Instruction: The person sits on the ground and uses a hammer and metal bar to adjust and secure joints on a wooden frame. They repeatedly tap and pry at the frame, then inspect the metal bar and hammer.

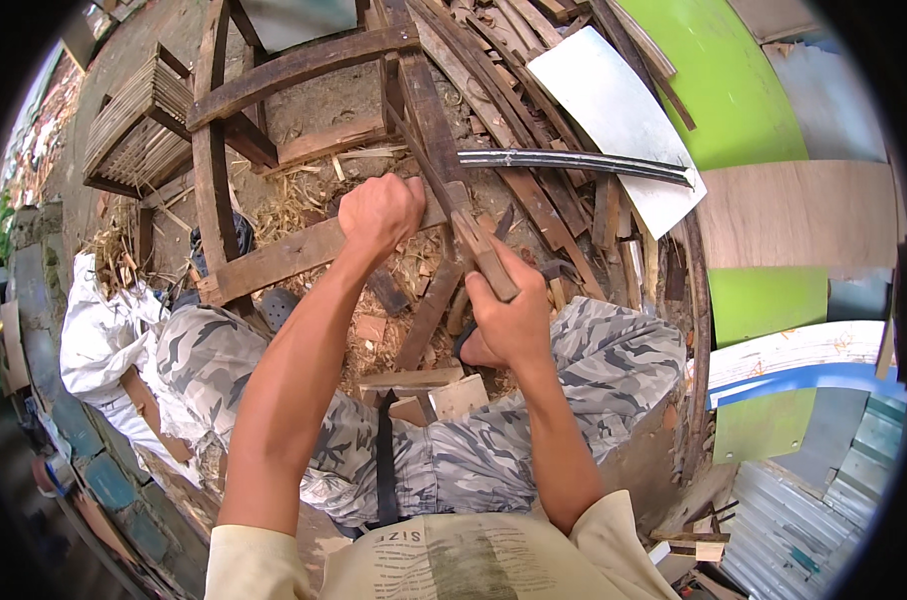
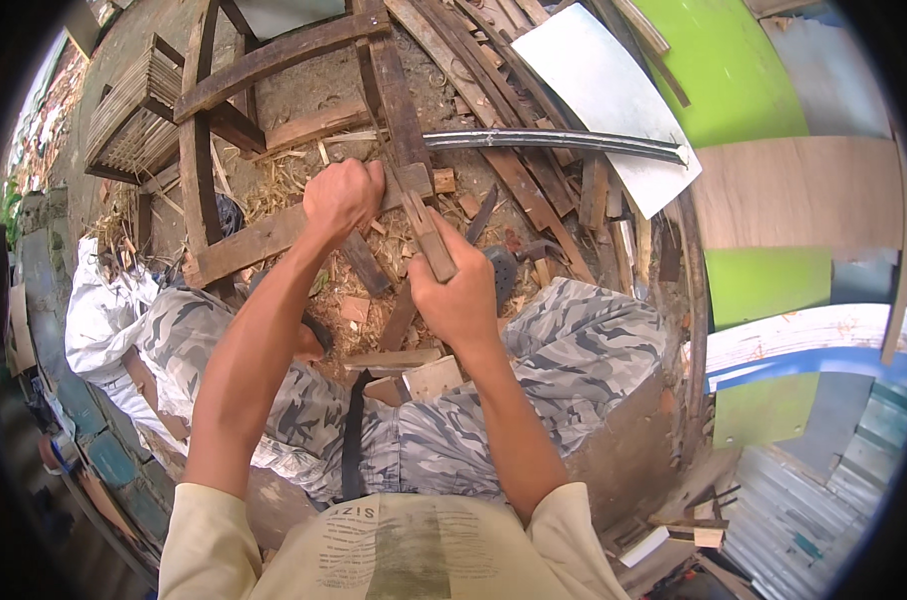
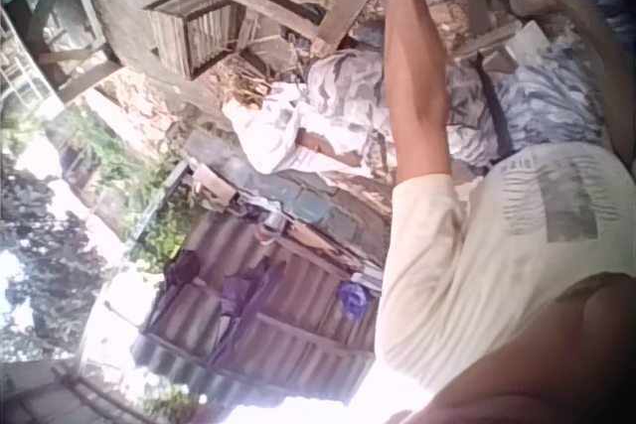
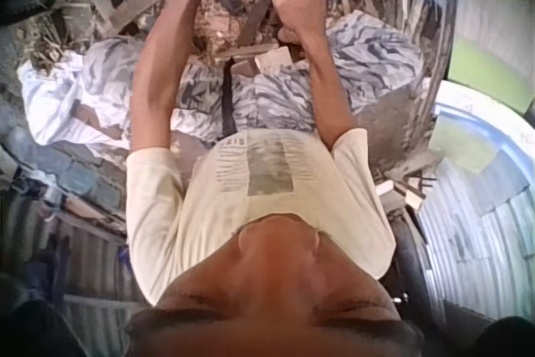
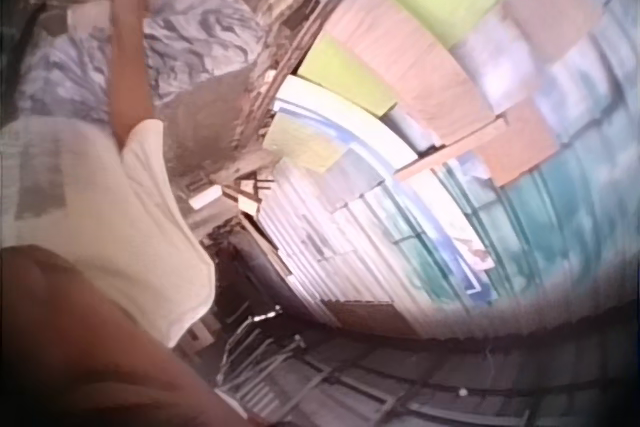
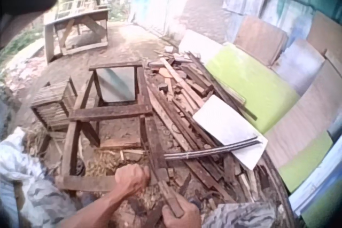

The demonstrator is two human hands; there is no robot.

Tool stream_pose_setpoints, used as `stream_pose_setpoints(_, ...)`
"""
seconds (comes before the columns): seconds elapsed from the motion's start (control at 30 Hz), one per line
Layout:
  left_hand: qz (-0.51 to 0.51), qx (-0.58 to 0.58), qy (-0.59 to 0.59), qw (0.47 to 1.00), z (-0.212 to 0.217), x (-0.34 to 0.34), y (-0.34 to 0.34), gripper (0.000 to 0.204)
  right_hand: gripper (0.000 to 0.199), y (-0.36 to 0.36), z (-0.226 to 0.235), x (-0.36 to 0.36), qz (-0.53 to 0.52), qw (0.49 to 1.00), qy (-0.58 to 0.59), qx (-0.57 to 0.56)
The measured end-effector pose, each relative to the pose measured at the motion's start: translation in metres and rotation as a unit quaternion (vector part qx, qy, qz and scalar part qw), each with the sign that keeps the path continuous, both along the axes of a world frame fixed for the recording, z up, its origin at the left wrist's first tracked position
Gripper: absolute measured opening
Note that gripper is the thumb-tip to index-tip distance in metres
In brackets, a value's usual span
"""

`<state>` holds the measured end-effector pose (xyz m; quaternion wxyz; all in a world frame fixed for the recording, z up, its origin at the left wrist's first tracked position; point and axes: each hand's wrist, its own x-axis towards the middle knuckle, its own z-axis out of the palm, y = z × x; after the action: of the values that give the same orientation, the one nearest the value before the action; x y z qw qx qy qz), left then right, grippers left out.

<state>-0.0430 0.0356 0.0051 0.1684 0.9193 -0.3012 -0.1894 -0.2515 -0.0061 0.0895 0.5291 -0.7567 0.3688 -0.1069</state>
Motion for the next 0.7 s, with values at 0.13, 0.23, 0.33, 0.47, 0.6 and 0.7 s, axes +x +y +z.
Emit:
stream_pose_setpoints(0.13,0.007,0.017,0.021,1.0,0.001,0.001,0.003,0.058,0.055,0.024,0.008,-0.041,0.006,1.0,0.017,0.023)
stream_pose_setpoints(0.23,0.021,0.044,0.039,0.998,0.0,-0.002,0.006,0.057,0.056,0.051,0.078,-0.116,0.034,0.999,0.039,-0.008)
stream_pose_setpoints(0.33,0.018,0.054,0.054,0.997,0.01,0.0,0.002,0.058,0.056,0.041,0.086,-0.111,0.039,0.999,0.024,-0.022)
stream_pose_setpoints(0.47,-0.001,0.042,0.037,0.998,0.009,-0.002,-0.003,0.058,0.053,-0.004,0.018,-0.004,0.011,1.0,0.011,0.012)
stream_pose_setpoints(0.6,0.008,0.046,0.031,0.998,0.006,0.001,-0.001,0.058,0.054,0.012,-0.006,-0.009,0.006,1.0,-0.011,0.018)
stream_pose_setpoints(0.7,0.014,0.058,0.044,0.997,0.008,0.004,0.001,0.058,0.057,0.046,0.044,-0.082,0.054,0.997,0.005,-0.052)
